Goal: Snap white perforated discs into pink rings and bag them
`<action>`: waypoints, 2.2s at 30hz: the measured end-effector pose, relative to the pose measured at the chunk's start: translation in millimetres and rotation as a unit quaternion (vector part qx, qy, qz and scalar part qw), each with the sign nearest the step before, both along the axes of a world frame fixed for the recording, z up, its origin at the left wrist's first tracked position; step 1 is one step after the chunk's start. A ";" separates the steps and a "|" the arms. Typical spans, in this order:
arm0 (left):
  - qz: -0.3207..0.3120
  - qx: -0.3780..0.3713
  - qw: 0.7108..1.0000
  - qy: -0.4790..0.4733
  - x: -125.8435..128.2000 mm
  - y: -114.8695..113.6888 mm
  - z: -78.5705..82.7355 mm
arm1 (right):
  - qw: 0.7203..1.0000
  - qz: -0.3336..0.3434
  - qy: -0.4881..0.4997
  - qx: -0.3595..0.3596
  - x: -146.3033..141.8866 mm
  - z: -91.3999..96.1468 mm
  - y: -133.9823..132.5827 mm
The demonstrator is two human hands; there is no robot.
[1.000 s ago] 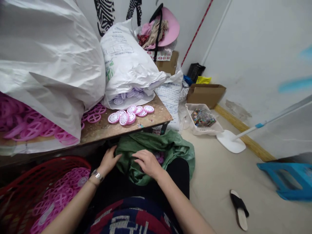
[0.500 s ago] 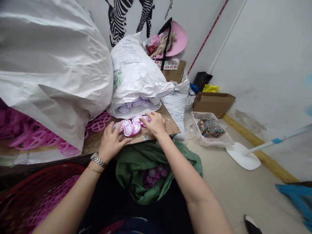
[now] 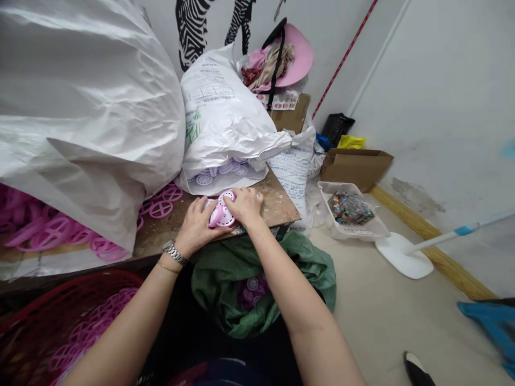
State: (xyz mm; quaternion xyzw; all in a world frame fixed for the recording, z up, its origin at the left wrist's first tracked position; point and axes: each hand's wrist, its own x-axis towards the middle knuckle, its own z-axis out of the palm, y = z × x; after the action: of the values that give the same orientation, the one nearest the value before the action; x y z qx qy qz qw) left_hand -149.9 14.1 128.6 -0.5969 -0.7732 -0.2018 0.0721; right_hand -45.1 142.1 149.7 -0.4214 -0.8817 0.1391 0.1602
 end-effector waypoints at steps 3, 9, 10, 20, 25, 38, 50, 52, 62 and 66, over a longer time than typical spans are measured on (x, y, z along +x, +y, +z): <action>-0.044 0.008 0.999 -0.014 6.5 -0.6 -2.3 | 0.999 0.008 0.033 -0.007 9.9 -0.9 -3.7; -0.134 0.040 0.989 -0.041 34.4 -18.0 -4.5 | 0.996 0.008 0.090 -0.023 51.2 -3.7 -23.9; -0.148 0.040 0.987 -0.040 41.7 -23.0 -4.2 | 0.994 0.008 0.106 -0.018 61.7 -5.0 -29.3; -0.223 -0.036 0.974 -0.028 112.7 -58.4 -37.4 | 0.961 0.023 0.270 -0.061 152.3 -67.1 -77.2; -0.223 -0.091 0.969 -0.045 124.1 -65.1 -60.1 | 0.963 -0.014 0.253 -0.093 172.7 -109.7 -77.4; 0.025 0.084 0.996 0.022 -0.1 -62.8 39.6 | 0.954 0.020 0.223 -0.199 164.5 -133.7 -101.0; 0.141 -0.074 0.985 0.063 -69.4 -40.7 9.8 | 0.955 0.111 0.084 -0.261 165.0 -141.9 -135.1; 0.154 -0.088 0.983 0.044 -66.6 -36.0 12.6 | 0.955 0.118 0.063 -0.266 166.1 -141.8 -140.0; 0.103 -0.051 0.992 0.051 -37.9 -44.8 7.2 | 0.950 0.121 -0.004 -0.287 177.6 -145.1 -161.8; 0.103 0.001 0.994 0.036 -37.9 -43.3 3.0 | 0.949 0.113 -0.043 -0.291 183.0 -149.5 -166.8</action>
State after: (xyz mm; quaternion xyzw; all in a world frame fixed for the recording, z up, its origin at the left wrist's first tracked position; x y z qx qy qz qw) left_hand -187.8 -29.3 131.6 -0.5206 -0.8274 -0.1723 0.1213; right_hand 138.0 -24.7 0.1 -0.3529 -0.8506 0.3891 -0.0240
